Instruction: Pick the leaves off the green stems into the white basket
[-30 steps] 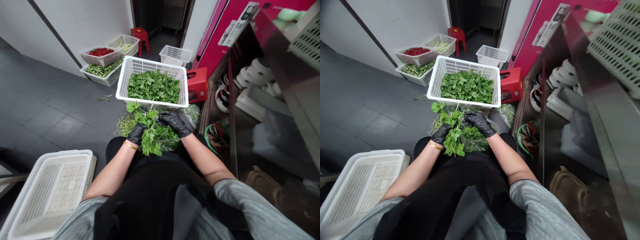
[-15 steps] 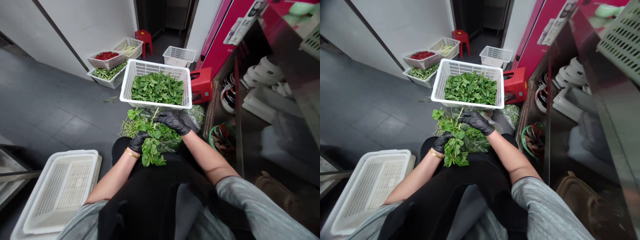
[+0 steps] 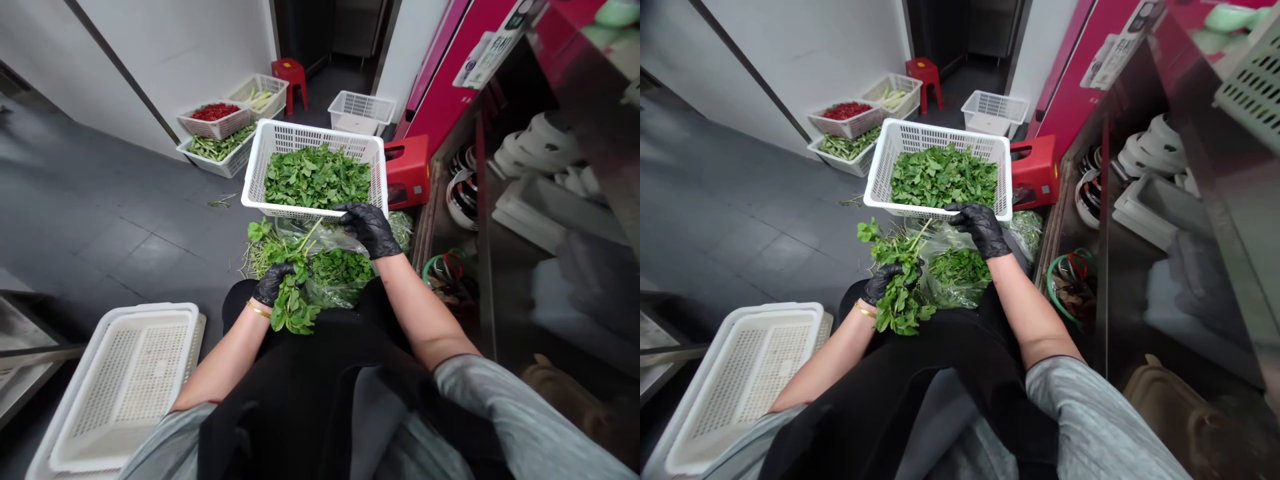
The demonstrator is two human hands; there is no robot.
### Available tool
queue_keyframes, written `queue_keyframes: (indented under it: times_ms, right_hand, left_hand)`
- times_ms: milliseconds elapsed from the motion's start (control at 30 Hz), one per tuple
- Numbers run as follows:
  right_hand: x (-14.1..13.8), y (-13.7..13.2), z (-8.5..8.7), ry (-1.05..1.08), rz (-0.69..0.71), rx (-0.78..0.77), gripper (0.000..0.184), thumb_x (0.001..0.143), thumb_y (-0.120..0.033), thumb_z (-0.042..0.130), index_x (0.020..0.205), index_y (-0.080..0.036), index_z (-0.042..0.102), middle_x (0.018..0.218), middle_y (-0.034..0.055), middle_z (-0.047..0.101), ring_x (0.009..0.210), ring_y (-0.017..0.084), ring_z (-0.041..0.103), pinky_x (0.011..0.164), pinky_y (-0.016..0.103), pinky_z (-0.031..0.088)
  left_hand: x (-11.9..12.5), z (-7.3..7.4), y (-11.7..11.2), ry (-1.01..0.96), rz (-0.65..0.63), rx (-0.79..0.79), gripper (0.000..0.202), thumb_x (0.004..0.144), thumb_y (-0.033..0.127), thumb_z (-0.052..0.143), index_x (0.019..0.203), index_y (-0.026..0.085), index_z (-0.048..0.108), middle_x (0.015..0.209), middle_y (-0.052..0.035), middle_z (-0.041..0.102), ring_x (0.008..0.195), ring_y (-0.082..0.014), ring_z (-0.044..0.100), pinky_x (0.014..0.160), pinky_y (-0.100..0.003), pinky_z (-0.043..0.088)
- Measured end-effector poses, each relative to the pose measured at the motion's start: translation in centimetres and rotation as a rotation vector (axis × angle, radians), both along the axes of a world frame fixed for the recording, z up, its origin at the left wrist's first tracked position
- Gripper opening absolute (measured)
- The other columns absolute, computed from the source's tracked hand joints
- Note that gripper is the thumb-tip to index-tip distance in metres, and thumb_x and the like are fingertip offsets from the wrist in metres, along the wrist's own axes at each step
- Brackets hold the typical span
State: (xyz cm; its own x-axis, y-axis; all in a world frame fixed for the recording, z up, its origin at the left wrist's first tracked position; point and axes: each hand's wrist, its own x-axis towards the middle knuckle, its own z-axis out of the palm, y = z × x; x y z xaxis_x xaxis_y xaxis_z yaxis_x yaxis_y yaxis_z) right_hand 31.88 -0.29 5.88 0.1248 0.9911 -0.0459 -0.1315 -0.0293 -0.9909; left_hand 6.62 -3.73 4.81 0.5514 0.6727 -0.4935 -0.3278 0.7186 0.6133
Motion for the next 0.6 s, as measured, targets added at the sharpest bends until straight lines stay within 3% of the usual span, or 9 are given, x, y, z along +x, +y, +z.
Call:
queue_keyframes:
  times_ms: [67, 200, 300, 433, 600]
  right_hand:
    - [-0.4, 0.1, -0.2, -0.025, 0.044, 0.009, 0.036, 0.082, -0.045, 0.066, 0.097, -0.014, 0.079, 0.07, 0.0035, 0.071, 0.06, 0.011, 0.062, 0.052, 0.02, 0.047]
    - [-3.4, 0.6, -0.3, -0.059, 0.27, 0.0, 0.04, 0.076, -0.049, 0.074, 0.094, -0.014, 0.079, 0.063, 0.0017, 0.068, 0.054, 0.01, 0.057, 0.047, 0.02, 0.042]
    - [-4.2, 1.8, 0.3, -0.022, 0.253, 0.04, 0.037, 0.076, -0.049, 0.075, 0.086, -0.014, 0.078, 0.059, 0.0002, 0.065, 0.05, 0.009, 0.053, 0.045, 0.019, 0.038]
    - [-1.7, 3.7, 1.2, 0.065, 0.147, 0.137, 0.03, 0.082, -0.044, 0.07, 0.086, -0.015, 0.078, 0.061, 0.0003, 0.064, 0.053, 0.009, 0.054, 0.048, 0.02, 0.039]
    - [0.4, 4.6, 0.8, 0.127, 0.022, 0.152, 0.03, 0.082, -0.046, 0.07, 0.081, -0.017, 0.076, 0.061, 0.0004, 0.062, 0.054, 0.01, 0.052, 0.049, 0.022, 0.04]
  left_hand:
    - [0.0, -0.5, 0.5, 0.047, 0.023, 0.002, 0.039, 0.06, 0.014, 0.074, 0.098, 0.009, 0.078, 0.074, -0.0074, 0.076, 0.043, -0.0094, 0.056, 0.042, -0.02, 0.045]
    - [0.4, -1.6, 1.5, 0.151, 0.094, 0.053, 0.024, 0.054, 0.012, 0.079, 0.078, 0.01, 0.078, 0.061, -0.0046, 0.071, 0.046, -0.0128, 0.059, 0.047, -0.023, 0.049]
    - [0.4, -2.2, 1.9, 0.187, 0.07, 0.039, 0.017, 0.052, 0.01, 0.084, 0.064, 0.011, 0.073, 0.057, -0.0036, 0.068, 0.051, -0.0145, 0.061, 0.052, -0.025, 0.051]
    - [-0.3, -2.8, 2.5, 0.112, -0.036, -0.051, 0.025, 0.054, 0.015, 0.09, 0.056, 0.011, 0.066, 0.053, -0.0027, 0.062, 0.047, -0.0117, 0.056, 0.047, -0.024, 0.047]
    - [-2.0, -3.1, 4.8, 0.034, 0.311, -0.031, 0.016, 0.072, 0.02, 0.084, 0.074, 0.009, 0.072, 0.043, 0.0085, 0.04, 0.037, -0.0034, 0.038, 0.038, -0.015, 0.033]
